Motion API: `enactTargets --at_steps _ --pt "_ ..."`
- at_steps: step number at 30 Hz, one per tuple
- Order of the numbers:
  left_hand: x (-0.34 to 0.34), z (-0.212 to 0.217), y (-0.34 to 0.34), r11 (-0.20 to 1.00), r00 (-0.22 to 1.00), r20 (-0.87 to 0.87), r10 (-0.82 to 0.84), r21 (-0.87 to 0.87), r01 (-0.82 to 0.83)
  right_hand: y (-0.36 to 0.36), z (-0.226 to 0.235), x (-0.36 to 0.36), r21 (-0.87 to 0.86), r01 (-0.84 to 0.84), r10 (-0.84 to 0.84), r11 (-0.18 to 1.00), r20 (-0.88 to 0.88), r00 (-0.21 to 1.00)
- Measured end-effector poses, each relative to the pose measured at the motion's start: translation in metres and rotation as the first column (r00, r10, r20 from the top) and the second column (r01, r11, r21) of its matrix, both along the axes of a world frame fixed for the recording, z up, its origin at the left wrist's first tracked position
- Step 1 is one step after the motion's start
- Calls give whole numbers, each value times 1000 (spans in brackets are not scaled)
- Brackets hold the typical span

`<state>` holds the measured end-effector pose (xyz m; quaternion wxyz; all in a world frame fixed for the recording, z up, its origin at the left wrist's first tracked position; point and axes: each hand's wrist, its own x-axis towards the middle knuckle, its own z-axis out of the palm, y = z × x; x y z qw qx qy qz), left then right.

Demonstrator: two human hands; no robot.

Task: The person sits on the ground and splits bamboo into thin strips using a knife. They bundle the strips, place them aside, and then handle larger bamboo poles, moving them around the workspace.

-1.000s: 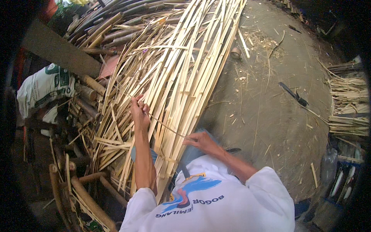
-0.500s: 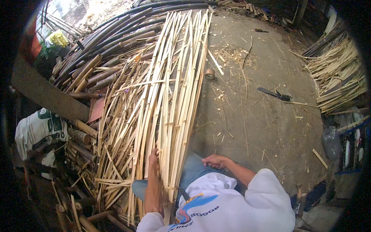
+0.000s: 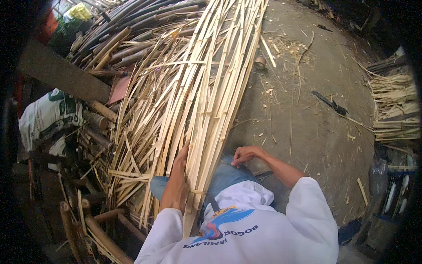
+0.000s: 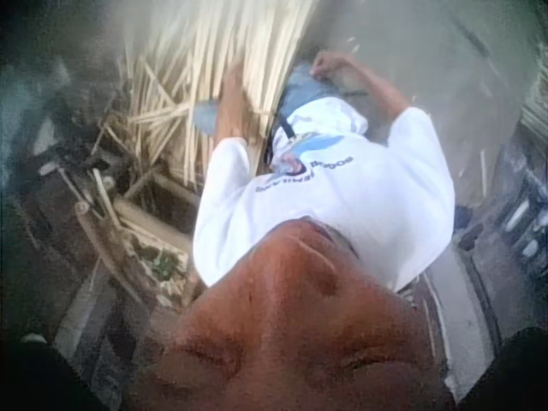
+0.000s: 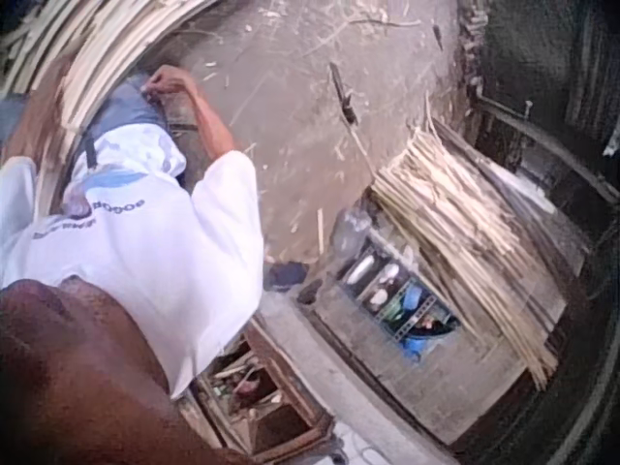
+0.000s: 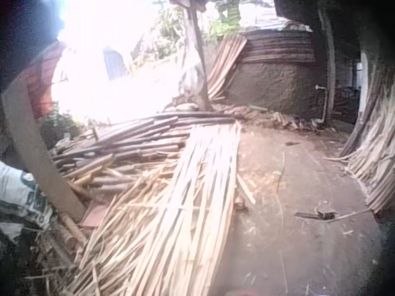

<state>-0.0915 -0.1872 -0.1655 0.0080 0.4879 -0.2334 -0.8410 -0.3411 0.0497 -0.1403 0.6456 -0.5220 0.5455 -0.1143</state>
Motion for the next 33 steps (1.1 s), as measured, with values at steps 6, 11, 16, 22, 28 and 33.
enactTargets --at_steps 6,11,16,22,28,33 --pt "-12 4 1 997 998 -58 -4 79 9 6 8 14 -140 105 -110 985 -27 994" --pt "-13 3 -1 994 996 -85 28 103 -19 1 29 24 -234 97 -172 967 -324 930" --pt "-6 -1 0 988 990 -101 99 126 -86 -2 15 18 -330 54 -165 942 -320 933" --pt "5 -23 -13 942 907 -408 108 334 38 -6 29 19 -251 -47 -63 967 -411 909" --pt "69 -33 -19 995 988 -125 92 -36 -97 6 46 19 -266 -54 -83 962 -478 874" --pt "102 -29 11 690 693 -20 720 124 -713 0 76 39 -164 -158 33 974 -585 810"
